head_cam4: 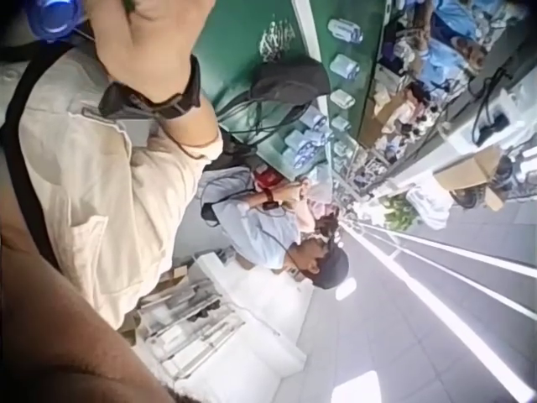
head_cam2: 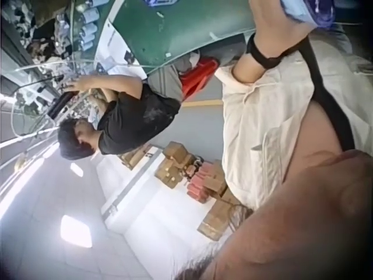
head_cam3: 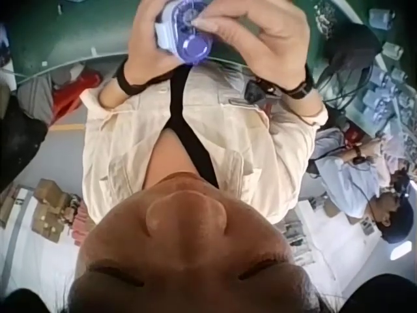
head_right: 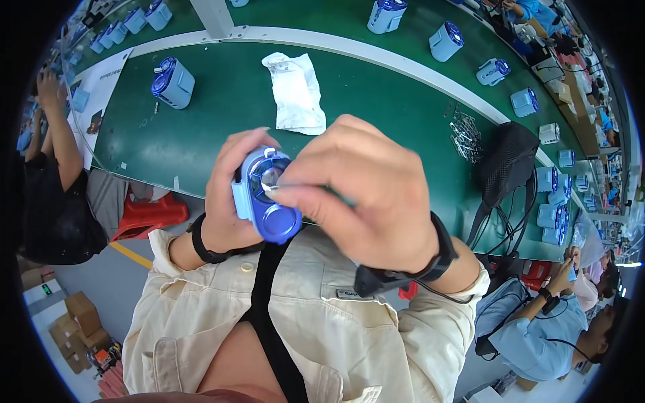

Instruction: The person picks up blue and white devices from a conveyor belt, peels a small white sticker from the top surface of each by hand, and places them back on the belt.

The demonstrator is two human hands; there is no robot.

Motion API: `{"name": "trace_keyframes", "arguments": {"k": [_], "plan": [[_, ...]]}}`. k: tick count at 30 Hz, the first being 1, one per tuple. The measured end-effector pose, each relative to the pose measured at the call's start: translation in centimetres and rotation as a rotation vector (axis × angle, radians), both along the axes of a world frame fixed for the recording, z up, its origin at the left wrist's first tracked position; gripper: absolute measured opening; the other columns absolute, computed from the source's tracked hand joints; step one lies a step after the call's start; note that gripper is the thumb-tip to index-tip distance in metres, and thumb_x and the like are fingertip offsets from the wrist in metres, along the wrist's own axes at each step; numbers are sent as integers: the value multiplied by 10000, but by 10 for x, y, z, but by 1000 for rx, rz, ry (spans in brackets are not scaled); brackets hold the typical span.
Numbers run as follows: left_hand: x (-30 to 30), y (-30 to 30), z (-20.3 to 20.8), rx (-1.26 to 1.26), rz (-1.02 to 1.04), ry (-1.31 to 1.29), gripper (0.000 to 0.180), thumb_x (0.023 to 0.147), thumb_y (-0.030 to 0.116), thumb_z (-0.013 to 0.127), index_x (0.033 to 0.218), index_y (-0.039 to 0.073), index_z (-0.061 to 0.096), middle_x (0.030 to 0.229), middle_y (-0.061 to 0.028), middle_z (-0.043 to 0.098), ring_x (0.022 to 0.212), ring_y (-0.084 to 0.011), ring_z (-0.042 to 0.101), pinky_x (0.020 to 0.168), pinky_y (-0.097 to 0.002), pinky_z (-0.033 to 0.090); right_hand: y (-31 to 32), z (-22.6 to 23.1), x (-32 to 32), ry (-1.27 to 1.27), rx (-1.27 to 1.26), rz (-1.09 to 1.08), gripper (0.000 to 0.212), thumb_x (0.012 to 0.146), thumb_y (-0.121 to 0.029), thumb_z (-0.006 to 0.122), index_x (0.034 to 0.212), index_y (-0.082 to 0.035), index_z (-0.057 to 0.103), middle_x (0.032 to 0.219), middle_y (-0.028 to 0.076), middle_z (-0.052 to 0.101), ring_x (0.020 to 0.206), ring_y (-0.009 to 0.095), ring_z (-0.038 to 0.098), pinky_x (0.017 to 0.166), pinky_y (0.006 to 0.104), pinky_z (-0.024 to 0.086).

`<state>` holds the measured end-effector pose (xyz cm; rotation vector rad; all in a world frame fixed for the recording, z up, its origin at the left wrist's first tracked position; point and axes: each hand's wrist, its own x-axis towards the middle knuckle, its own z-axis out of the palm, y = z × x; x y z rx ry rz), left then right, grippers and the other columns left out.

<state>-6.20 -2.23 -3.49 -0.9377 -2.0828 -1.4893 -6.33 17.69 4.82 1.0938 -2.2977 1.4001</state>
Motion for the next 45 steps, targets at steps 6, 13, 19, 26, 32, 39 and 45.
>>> {"name": "trace_keyframes", "arguments": {"k": [6, 13, 19, 26, 32, 39, 45], "plan": [[6, 0, 4, 48, -111, -191, 869, 607, 188, 878, 1333, 11, 434, 1196, -170, 545, 1054, -336, 552, 906, -394, 447, -4, -3, 4, -139, -83, -24, 125, 771, 3, 734, 885, 28, 689, 778, 98, 641, 697, 187, 559, 605, 294, 424], [1, -1, 2, -7, -91, -133, 874, 597, 190, 880, 1329, 18, 435, 1209, -169, 552, 1059, -339, 551, 923, -407, 438, -2, -5, 0, -84, -30, -14, 89, 782, -13, 728, 856, 23, 695, 788, 94, 641, 686, 184, 554, 609, 286, 420], [1, 1, 5, -27, -105, -141, 886, 596, 172, 896, 1329, 5, 427, 1190, -172, 543, 1049, -292, 570, 898, -366, 459, 2, -4, -5, -258, -120, 50, 79, 777, -14, 728, 838, 22, 693, 779, 95, 632, 677, 192, 556, 602, 291, 415], [-1, 1, 7, -22, -45, -148, 846, 599, 201, 872, 1306, 9, 450, 1189, -167, 557, 1049, -354, 547, 910, -412, 440, -8, -17, 4, 309, 53, -169, 163, 718, -25, 750, 862, 29, 697, 765, 99, 614, 630, 214, 542, 604, 326, 405], [-3, -1, 1, -71, -13, -34, 817, 611, 201, 862, 1295, 5, 460, 1175, -176, 553, 1033, -369, 551, 892, -417, 449, -13, -28, 19, 580, 272, -305, 344, 698, -84, 740, 1007, 61, 690, 798, 114, 613, 614, 219, 532, 607, 355, 396], [1, 0, -2, -7, 5, -101, 819, 616, 198, 867, 1302, 13, 460, 1166, -169, 553, 1051, -345, 557, 900, -412, 450, -8, -20, 24, 344, 324, -247, 375, 769, -127, 702, 1093, 60, 675, 958, 147, 601, 716, 224, 548, 691, 372, 440], [3, -1, 1, 121, -223, -278, 845, 612, 205, 883, 1316, 30, 449, 1187, -154, 552, 1088, -315, 559, 938, -406, 441, -2, -33, 6, -284, -349, 92, 362, 809, -80, 723, 1164, -38, 673, 1128, 101, 558, 943, 194, 575, 805, 322, 486]]}}
